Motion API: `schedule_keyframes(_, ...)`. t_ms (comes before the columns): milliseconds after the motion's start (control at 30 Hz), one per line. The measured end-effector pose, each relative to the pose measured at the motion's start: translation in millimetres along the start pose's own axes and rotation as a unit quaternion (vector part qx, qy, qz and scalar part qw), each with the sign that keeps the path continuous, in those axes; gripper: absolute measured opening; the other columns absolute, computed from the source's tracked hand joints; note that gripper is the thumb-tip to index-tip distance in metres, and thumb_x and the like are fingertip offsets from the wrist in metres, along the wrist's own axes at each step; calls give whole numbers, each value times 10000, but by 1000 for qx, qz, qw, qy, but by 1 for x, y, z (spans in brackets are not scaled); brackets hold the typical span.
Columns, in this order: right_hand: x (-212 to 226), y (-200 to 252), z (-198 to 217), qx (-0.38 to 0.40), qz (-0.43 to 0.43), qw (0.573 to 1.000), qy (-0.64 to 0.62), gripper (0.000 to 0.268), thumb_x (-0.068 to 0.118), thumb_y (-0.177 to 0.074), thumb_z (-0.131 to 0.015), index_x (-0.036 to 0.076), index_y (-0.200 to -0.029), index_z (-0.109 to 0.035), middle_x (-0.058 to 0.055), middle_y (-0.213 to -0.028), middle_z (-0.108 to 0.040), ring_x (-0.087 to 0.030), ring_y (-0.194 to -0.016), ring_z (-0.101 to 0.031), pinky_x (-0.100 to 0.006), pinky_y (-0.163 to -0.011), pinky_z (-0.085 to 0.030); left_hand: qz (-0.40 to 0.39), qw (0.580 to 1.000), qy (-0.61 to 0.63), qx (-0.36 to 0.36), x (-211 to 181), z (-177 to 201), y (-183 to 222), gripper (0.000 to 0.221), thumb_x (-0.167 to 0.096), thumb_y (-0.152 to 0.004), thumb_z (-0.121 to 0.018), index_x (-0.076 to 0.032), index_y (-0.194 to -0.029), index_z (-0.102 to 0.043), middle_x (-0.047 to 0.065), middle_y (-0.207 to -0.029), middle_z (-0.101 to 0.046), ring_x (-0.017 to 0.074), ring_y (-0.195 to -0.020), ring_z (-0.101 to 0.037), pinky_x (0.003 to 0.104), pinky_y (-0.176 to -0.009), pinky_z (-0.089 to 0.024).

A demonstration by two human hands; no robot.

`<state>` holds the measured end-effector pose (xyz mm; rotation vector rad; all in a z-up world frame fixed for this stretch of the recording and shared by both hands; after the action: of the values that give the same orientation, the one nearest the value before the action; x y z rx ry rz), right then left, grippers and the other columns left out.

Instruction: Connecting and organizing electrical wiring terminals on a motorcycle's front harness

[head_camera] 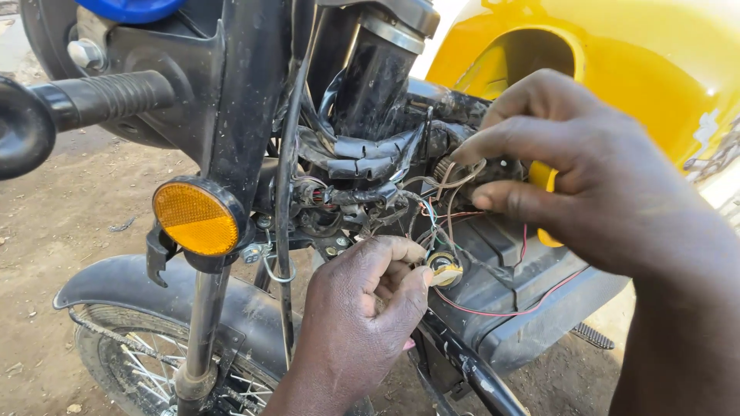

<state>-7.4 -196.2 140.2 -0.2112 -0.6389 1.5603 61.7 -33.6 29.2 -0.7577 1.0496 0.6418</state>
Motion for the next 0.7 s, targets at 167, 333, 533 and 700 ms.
schedule_keyframes(167,-3,0,-4,-22,37,999,14,114,137,-831,-793,135,-940,-761,-37,-992,-584,-182,-916,-591,-319,-830,-453,-110,993,5,-32,-4,-1,3,294,-187,-834,-807,-142,-674,-564,-52,-614,-502,75,-563,-434,281,-503,-424)
schedule_keyframes(333,-16,-2,-1,-111,-54,992,34,72,110,-911,-729,108,-977,-757,-32,-1003,-642,-193,-906,-621,-341,-808,-451,53,998,7,27,4,-2,1,270,-185,-849,-750,-116,-654,-576,8,-536,-500,90,-436,-442,299,-155,-389)
schedule_keyframes(533,-23,-5,-17,-207,-91,971,76,126,157,-980,-624,81,-914,-700,-73,-904,-719,-287,-854,-652,-455,-778,-454,23,987,-43,155,10,-11,1,330,-244,-931,-721,-129,-684,-534,-18,-534,-393,91,-462,-408,285,-465,-445)
schedule_keyframes(700,-33,1,-10,-175,-219,960,-23,97,134,-941,-616,169,-945,-707,44,-711,-691,-71,-629,-670,-269,-680,-513,-26,977,-146,152,14,3,-1,264,-293,-875,-694,-164,-703,-541,-42,-674,-542,121,-643,-495,335,-601,-401)
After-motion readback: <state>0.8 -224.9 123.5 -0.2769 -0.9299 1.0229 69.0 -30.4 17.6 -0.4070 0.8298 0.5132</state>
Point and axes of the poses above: each hand's wrist, its own y-axis away from the middle knuckle, its own z-axis out of the back of the hand, x = y × z, the point moved 7 cm from there along -y, towards the middle knuckle
